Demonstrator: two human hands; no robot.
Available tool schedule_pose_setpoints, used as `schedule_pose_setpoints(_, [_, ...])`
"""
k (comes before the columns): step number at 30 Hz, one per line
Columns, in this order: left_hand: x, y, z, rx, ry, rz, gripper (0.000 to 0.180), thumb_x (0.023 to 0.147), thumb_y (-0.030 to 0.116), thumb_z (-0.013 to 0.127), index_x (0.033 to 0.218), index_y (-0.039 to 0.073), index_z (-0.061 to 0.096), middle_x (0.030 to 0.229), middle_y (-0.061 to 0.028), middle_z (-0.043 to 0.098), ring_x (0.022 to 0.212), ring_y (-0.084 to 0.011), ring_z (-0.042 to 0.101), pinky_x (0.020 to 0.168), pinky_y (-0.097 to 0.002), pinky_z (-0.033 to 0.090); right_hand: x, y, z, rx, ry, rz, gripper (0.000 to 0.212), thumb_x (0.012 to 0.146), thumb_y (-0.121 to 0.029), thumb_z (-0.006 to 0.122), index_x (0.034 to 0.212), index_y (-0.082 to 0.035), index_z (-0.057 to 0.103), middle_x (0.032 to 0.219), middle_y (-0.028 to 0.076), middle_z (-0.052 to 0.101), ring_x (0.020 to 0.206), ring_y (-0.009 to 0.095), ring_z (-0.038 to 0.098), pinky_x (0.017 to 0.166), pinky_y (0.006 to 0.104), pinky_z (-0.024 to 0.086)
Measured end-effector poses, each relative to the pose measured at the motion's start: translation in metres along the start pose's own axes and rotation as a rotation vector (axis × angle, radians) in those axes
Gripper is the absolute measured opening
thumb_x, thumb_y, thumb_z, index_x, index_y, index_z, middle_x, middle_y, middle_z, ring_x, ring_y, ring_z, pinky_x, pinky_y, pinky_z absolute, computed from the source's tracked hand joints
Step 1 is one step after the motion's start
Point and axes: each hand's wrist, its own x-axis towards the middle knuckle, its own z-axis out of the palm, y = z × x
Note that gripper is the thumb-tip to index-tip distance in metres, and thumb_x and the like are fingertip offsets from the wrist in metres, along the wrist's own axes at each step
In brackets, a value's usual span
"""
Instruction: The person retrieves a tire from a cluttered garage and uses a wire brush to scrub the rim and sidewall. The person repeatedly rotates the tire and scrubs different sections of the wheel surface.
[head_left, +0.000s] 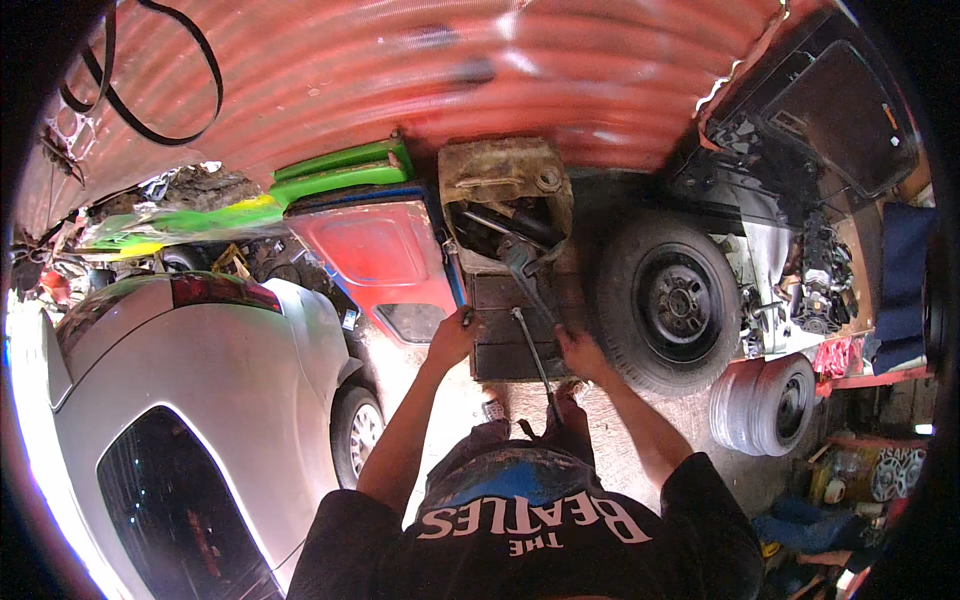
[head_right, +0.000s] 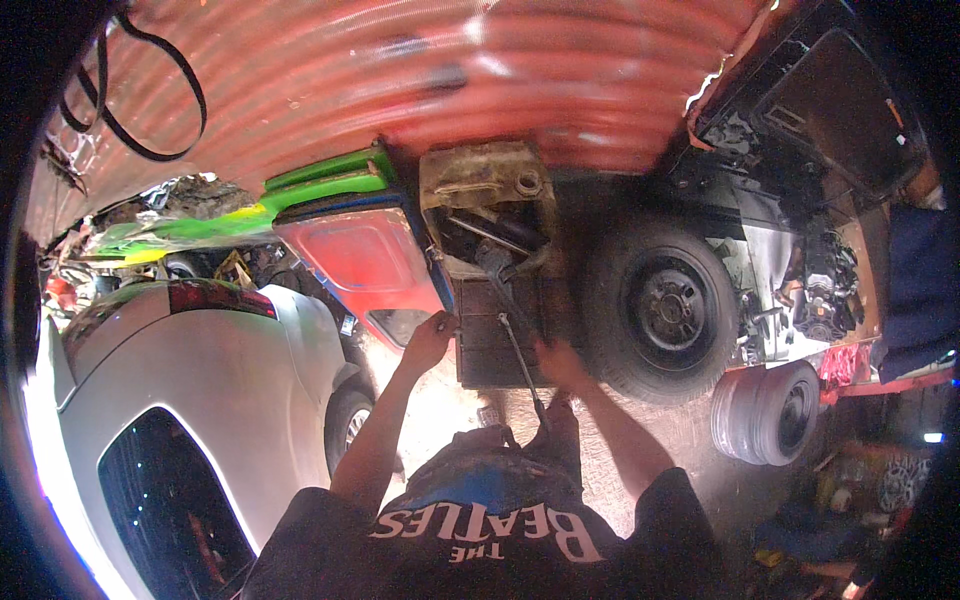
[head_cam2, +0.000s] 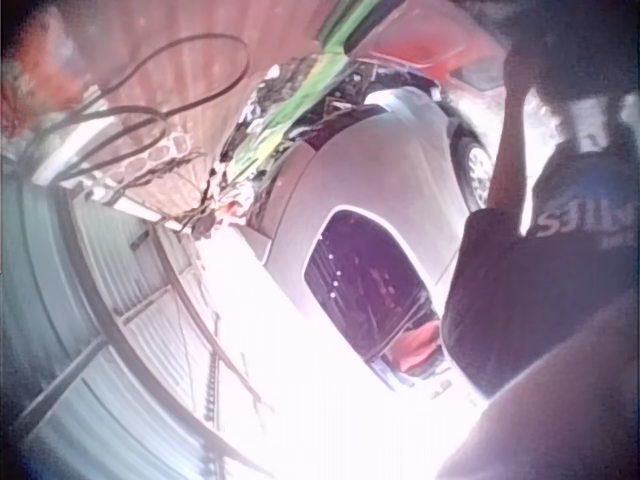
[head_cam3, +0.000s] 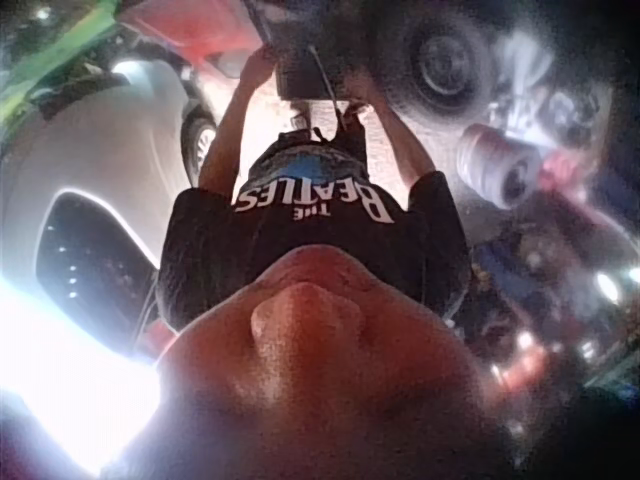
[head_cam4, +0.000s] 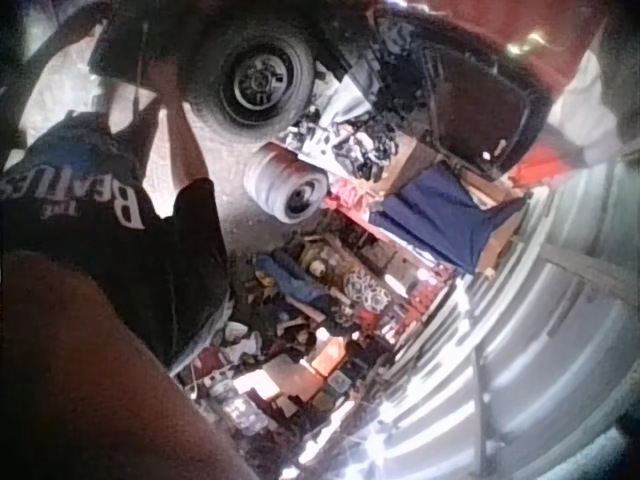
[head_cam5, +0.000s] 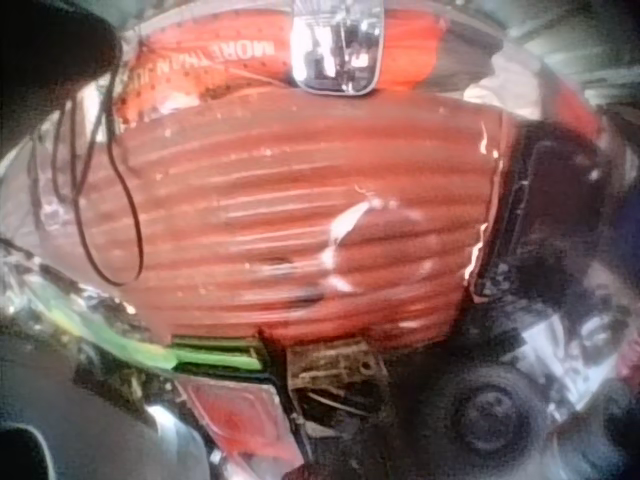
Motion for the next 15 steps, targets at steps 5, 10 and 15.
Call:
schedule_pose_setpoints(5, [-0.006,-0.087,0.008,0.167,-0.067,-0.248,0.041,0.096,0.036,0.049,0.114,0.000,0.060,0.105,-0.0267,0.066,0.102,-0.0441,0.062,0.088,-0.0491,0.049,0.058,-0.051,-0.049,-0.352,0.096,-0.199,0.045,0.099,-0.037,0.045,0.101,0.006,0.059,0.087,0.029,0.065,0.084,0.046,0.066,0.074,0.0527,0.054])
schedule_pose_setpoints(10, [-0.026,-0.217,0.011,0.455,-0.198,-0.145,0.046,0.093,0.040,0.049,0.114,0.001,0.060,0.106,-0.0260,0.067,0.105,-0.0419,0.062,0.090,-0.0484,0.049,0.148,-0.137,-0.063,-0.819,0.058,-0.383,0.046,0.099,-0.039,0.046,0.106,0.004,0.060,0.081,0.025,0.067,0.076,0.041,0.067,0.065,0.0517,0.055])
schedule_pose_setpoints(15, [-0.065,-0.247,0.004,0.334,-0.097,-0.289,0.034,0.093,0.031,0.054,0.111,0.003,0.061,0.096,-0.0195,0.067,0.100,-0.0393,0.063,0.082,-0.0464,0.053,0.199,-0.141,-0.053,-0.993,-0.040,-0.428,0.045,0.096,-0.038,0.049,0.109,0.004,0.059,0.085,0.020,0.069,0.078,0.038,0.069,0.064,0.0494,0.056])
